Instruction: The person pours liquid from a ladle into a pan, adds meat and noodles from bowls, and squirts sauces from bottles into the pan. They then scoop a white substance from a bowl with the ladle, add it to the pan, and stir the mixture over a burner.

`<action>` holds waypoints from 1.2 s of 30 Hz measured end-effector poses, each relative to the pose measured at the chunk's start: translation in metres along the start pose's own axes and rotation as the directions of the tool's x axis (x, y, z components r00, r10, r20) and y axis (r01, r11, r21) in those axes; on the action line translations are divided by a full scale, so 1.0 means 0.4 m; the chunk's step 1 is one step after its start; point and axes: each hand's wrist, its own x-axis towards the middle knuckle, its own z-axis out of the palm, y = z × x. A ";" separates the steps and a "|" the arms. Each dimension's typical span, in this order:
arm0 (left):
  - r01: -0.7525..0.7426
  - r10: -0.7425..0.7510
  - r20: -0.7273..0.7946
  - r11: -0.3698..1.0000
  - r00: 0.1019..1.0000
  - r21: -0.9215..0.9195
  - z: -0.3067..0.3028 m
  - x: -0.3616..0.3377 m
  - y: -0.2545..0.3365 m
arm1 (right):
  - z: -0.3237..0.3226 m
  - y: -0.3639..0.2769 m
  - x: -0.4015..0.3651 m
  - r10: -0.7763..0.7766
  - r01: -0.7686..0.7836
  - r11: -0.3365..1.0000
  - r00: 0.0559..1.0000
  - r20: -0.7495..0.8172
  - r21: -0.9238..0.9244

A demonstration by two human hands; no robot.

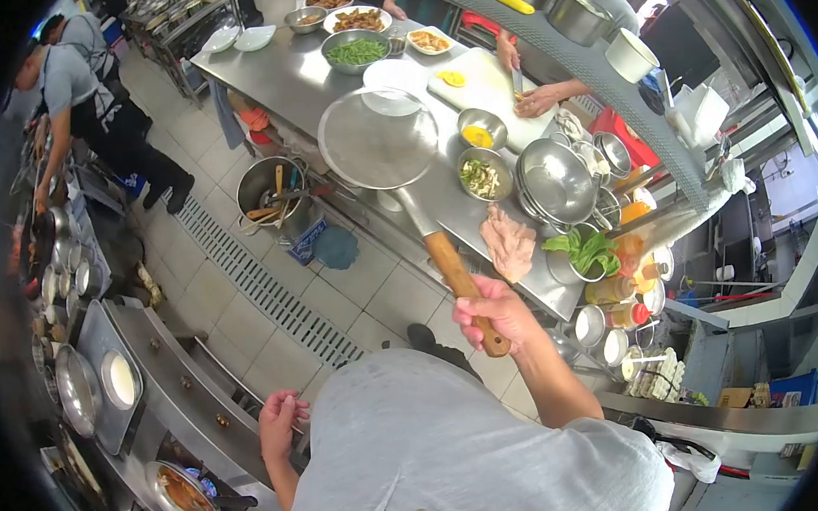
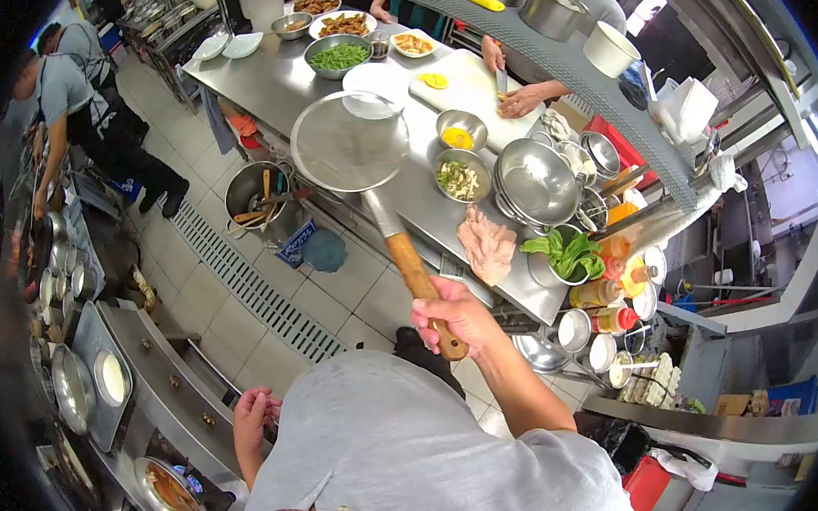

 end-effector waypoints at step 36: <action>0.027 -0.027 -0.001 0.998 1.000 0.051 0.254 0.011 0.086 | -0.281 -0.205 0.021 -0.105 0.135 0.959 0.986 -0.128 0.248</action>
